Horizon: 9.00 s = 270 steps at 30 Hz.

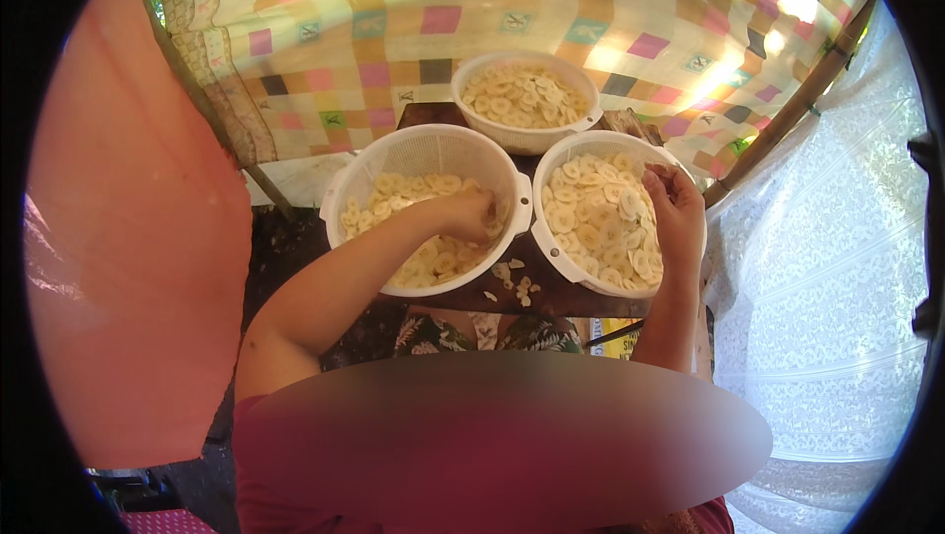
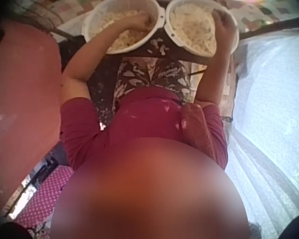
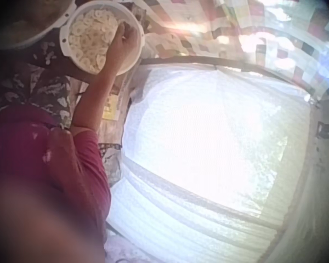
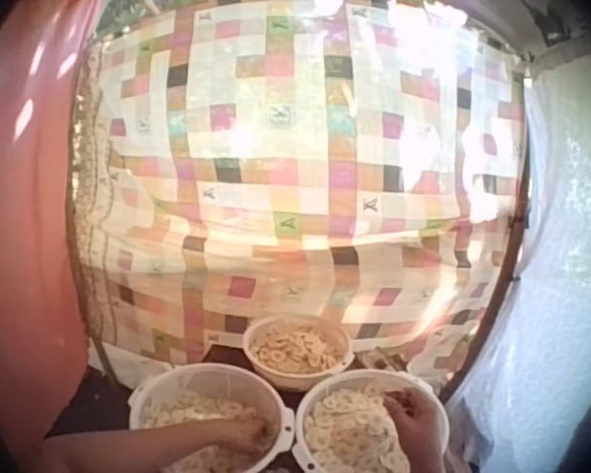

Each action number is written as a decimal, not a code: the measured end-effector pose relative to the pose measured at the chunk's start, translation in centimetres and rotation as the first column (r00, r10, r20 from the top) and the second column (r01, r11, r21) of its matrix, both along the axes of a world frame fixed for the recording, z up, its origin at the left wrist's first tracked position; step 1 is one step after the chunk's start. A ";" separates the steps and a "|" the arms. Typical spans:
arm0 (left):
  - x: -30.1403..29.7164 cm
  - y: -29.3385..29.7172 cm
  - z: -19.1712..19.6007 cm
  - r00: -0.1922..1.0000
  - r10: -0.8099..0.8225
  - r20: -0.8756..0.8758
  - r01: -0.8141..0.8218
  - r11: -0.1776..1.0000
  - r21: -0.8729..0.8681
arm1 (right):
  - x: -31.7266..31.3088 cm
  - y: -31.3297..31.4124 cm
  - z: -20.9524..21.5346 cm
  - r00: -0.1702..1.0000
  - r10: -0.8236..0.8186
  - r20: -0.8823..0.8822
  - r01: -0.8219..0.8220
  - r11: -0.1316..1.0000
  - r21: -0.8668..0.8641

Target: The person sorts sliced banana pieces by hand, separating them between two white colanders on a table. The person repeatedly picks up slices, inspects them, and places them into one of the colanders.

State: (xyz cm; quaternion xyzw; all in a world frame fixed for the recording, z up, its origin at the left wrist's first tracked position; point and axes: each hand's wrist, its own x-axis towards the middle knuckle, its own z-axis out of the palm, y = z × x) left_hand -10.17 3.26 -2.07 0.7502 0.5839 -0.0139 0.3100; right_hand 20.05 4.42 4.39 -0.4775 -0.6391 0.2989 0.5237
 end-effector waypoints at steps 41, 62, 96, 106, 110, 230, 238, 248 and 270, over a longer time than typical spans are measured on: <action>0.0 -1.8 0.0 0.025 0.812 0.584 -0.148 0.580 -0.801 | -2.2 -1.1 0.0 0.986 0.146 -0.076 -0.146 0.989 0.001; -3.2 -6.7 0.2 -0.619 0.511 0.597 0.035 0.777 -0.628 | -15.5 -4.8 -2.6 0.855 0.517 0.041 -0.514 0.856 -0.062; 4.6 -2.7 4.4 -0.192 0.416 0.889 0.076 0.909 -0.409 | -2.8 -1.1 2.5 0.932 0.098 0.350 -0.208 0.933 0.294; 4.0 -2.5 4.3 -0.184 0.489 0.853 0.164 0.871 -0.463 | -1.9 0.9 2.0 0.981 -0.047 0.186 0.023 0.992 0.126; 3.2 -1.7 3.6 -0.230 0.519 0.823 0.221 0.852 -0.475 | -1.5 0.6 2.0 0.931 -0.115 0.345 0.008 0.954 0.299; 5.5 -3.7 3.4 -0.225 0.310 0.924 -0.085 0.938 -0.336 | -5.7 -2.2 1.2 0.896 0.419 -0.148 -0.440 0.882 -0.167; 5.3 -3.7 3.6 -0.228 0.316 0.921 -0.064 0.939 -0.338 | -2.3 -0.1 2.5 0.985 0.166 0.037 -0.167 0.985 0.039; 5.6 -3.2 3.2 -0.237 0.265 0.935 -0.189 0.931 -0.312 | -1.2 1.0 2.6 0.945 0.047 0.324 -0.084 0.992 0.099; 5.3 -3.7 4.5 -0.483 0.424 0.766 0.073 0.891 -0.448 | -3.5 1.5 2.7 0.911 0.061 0.409 -0.159 0.965 0.210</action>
